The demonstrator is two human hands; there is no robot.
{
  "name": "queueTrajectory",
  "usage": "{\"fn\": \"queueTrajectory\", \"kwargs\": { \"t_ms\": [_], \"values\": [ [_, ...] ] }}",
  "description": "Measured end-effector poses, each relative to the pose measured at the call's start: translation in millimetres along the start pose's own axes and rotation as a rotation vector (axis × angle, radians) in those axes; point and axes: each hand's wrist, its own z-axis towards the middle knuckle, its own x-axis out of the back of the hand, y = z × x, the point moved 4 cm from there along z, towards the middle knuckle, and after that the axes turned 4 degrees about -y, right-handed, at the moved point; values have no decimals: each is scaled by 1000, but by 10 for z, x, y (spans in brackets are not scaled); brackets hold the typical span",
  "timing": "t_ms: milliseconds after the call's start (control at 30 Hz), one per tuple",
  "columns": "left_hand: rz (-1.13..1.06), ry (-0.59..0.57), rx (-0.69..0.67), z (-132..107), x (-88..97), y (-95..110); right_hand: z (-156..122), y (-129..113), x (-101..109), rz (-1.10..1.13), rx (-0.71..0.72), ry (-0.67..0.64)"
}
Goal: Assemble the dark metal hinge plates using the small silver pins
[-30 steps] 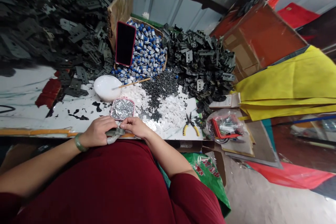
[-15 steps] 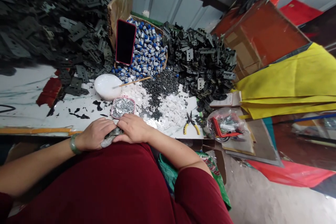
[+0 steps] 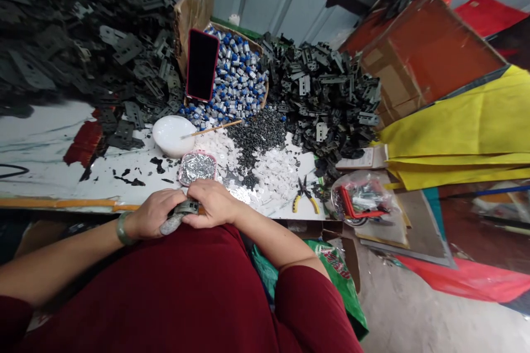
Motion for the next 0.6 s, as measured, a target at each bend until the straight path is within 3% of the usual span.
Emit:
{"fn": "queueTrajectory", "kwargs": {
  "t_ms": [267, 400, 600],
  "values": [
    [-88, 37, 62, -23, 55, -5, 34, 0, 4, 72, 10, 92],
    [-192, 225, 278, -105, 28, -129, 71, 56, -36, 165, -103, 104],
    [-452, 503, 608, -108, -115, -252, 123, 98, -283, 338, -361, 228]
  ]
}}
